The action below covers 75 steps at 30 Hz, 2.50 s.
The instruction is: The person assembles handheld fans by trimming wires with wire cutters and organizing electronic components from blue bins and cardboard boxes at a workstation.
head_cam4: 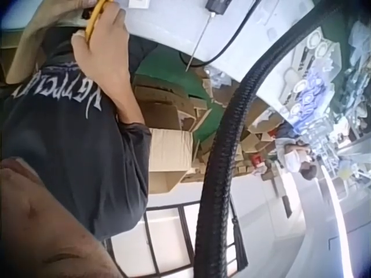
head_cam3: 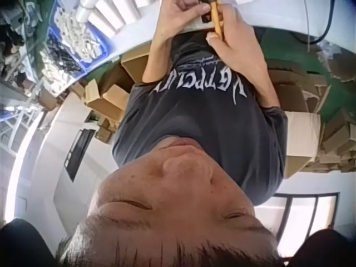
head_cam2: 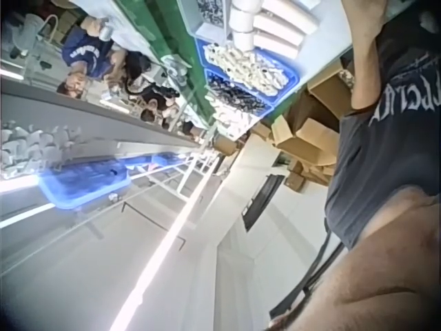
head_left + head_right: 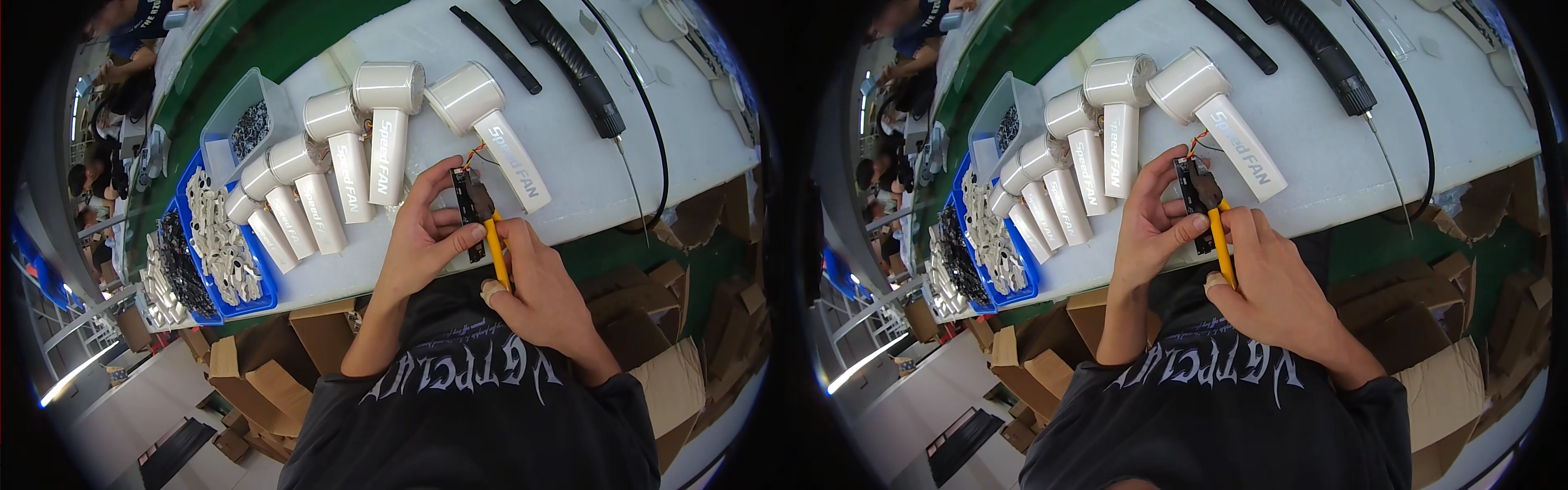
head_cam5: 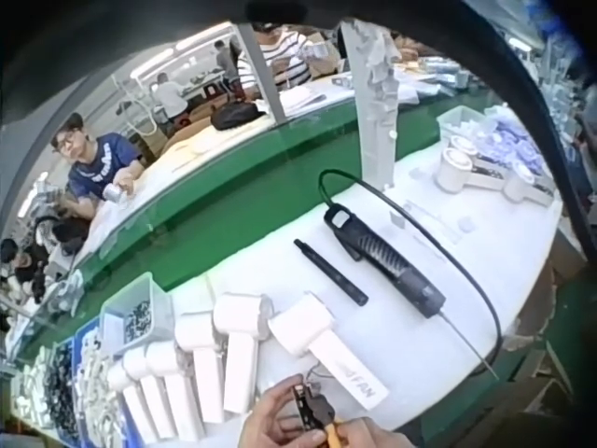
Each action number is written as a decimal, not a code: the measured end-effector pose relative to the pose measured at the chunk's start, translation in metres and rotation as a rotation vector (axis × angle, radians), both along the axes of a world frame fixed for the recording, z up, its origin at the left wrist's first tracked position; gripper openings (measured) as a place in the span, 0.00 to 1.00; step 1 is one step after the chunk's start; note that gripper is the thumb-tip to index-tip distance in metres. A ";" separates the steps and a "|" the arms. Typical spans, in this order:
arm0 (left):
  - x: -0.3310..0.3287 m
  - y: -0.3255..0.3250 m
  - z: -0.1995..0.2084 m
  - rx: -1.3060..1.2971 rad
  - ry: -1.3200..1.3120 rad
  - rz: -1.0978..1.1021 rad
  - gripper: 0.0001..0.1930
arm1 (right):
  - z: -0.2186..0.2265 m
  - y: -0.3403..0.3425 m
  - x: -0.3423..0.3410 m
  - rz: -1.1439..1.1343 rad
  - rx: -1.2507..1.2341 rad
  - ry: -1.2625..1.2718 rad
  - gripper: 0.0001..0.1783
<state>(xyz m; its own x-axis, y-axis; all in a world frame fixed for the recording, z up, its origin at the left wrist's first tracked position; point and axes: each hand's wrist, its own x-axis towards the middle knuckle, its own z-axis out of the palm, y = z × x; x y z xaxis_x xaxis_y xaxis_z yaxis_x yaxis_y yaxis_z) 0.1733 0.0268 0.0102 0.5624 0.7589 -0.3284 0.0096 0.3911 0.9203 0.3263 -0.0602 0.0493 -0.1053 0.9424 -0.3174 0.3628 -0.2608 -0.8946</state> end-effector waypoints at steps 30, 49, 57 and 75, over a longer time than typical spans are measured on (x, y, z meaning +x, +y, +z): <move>0.009 -0.002 -0.001 -0.003 -0.062 0.151 0.24 | -0.026 0.001 0.011 -0.128 -0.189 0.592 0.24; 0.011 0.001 0.005 0.170 0.109 0.134 0.23 | -0.008 -0.003 -0.002 -0.065 -0.025 0.102 0.21; 0.000 0.008 -0.001 0.036 -0.045 0.108 0.19 | -0.017 -0.001 0.008 -0.141 -0.202 0.676 0.21; 0.012 -0.001 -0.002 0.251 0.106 0.194 0.18 | 0.006 -0.004 -0.001 -0.020 -0.123 0.069 0.24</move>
<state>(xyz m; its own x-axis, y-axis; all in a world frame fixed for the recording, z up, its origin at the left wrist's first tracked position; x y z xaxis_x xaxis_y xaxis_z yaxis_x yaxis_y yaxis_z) 0.1851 0.0261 0.0079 0.3718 0.9132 -0.1666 0.0579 0.1563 0.9860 0.3250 -0.0645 0.0551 -0.1124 0.8990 -0.4233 0.2954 -0.3765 -0.8781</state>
